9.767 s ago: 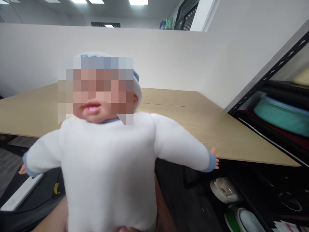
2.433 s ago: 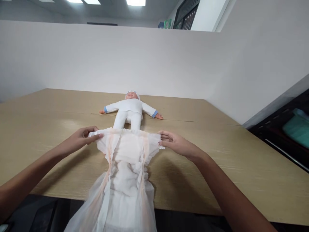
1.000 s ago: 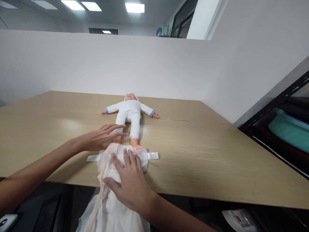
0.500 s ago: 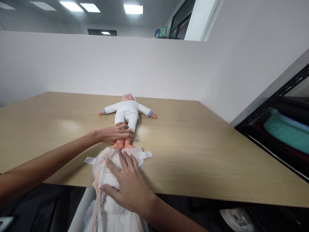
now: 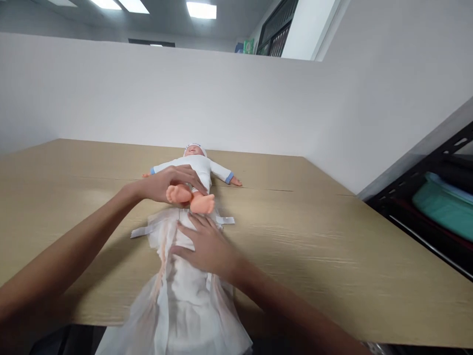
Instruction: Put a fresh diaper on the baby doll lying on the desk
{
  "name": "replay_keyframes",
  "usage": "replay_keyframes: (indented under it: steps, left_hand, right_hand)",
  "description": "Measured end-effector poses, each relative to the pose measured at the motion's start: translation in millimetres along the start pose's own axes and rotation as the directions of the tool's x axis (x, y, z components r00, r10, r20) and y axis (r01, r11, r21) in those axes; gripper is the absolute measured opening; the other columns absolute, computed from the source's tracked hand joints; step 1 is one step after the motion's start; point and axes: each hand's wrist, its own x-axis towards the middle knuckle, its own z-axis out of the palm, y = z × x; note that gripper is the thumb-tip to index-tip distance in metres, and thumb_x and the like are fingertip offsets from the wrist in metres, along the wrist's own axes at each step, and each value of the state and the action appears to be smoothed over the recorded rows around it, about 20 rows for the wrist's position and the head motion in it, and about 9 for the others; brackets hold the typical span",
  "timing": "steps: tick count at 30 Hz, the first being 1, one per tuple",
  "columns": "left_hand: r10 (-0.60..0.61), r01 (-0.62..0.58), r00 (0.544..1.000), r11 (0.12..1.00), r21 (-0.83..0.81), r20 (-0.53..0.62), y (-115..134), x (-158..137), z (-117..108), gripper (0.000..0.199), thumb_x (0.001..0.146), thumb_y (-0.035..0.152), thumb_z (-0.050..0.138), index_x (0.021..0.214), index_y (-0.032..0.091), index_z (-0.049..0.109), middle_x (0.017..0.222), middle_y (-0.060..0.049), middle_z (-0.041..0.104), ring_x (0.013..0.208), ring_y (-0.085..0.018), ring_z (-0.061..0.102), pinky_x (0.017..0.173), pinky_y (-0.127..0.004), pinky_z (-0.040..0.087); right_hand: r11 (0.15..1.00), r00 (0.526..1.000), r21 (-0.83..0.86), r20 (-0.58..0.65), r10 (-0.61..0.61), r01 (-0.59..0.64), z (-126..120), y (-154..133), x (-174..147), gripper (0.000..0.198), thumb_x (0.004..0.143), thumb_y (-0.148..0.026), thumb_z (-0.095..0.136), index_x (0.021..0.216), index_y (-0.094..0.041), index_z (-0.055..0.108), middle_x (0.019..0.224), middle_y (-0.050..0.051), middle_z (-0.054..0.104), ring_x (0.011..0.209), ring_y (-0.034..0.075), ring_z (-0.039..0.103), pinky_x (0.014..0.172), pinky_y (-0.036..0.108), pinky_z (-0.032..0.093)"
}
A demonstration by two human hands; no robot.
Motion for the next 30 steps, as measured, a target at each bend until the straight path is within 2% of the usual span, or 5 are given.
replay_keyframes:
  steps: [5,9,18,23,30]
  left_hand:
    - [-0.081,0.075,0.995,0.992,-0.100,-0.059,-6,4,-25,0.044,0.078,0.018,0.082,0.121,0.027,0.083,0.119,-0.005,0.079,0.109,-0.026,0.069,0.097,-0.037,0.051]
    - [-0.032,0.020,0.992,0.995,-0.096,-0.120,-11,6,-38,0.045,0.074,0.013,0.080,0.116,0.027,0.083,0.109,-0.003,0.080,0.101,-0.024,0.068,0.096,-0.038,0.051]
    - [-0.008,-0.023,0.980,0.987,-0.159,-0.196,-16,2,-47,0.040,0.078,0.016,0.085,0.116,0.025,0.083,0.115,-0.004,0.080,0.106,-0.024,0.072,0.090,-0.038,0.055]
    - [-0.024,-0.018,0.974,0.983,-0.181,-0.226,-14,0,-50,0.041,0.078,0.014,0.085,0.118,0.020,0.081,0.117,-0.004,0.079,0.109,-0.023,0.072,0.091,-0.035,0.056]
    - [-0.044,-0.001,0.978,0.976,-0.217,-0.202,-12,-1,-48,0.042,0.077,0.013,0.085,0.118,0.019,0.081,0.119,-0.005,0.078,0.113,-0.027,0.072,0.096,-0.039,0.058]
  right_hand:
    - [0.981,0.981,0.003,0.043,0.191,-0.192,-6,-28,18,0.069,0.116,-0.067,0.040,0.174,-0.031,0.043,0.179,0.011,0.031,0.173,0.033,0.018,0.140,0.070,0.011]
    - [0.954,0.942,0.004,0.161,0.295,-0.300,13,-31,40,0.073,0.114,-0.070,0.043,0.177,-0.034,0.036,0.184,0.012,0.014,0.174,0.037,0.005,0.139,0.072,0.009]
    - [0.978,0.983,-0.123,-0.092,0.159,-0.170,44,7,118,0.061,0.113,-0.063,0.052,0.163,-0.028,0.059,0.166,0.013,0.050,0.161,0.038,0.038,0.136,0.059,0.031]
    - [0.979,0.985,-0.131,-0.091,0.146,-0.158,40,31,160,0.057,0.114,-0.064,0.052,0.150,-0.022,0.068,0.157,0.014,0.058,0.152,0.036,0.048,0.128,0.052,0.041]
    - [0.991,0.984,-0.024,-0.130,0.124,-0.129,28,41,164,0.044,0.115,-0.060,0.053,0.124,-0.023,0.075,0.132,0.006,0.073,0.127,0.027,0.066,0.112,0.042,0.053]
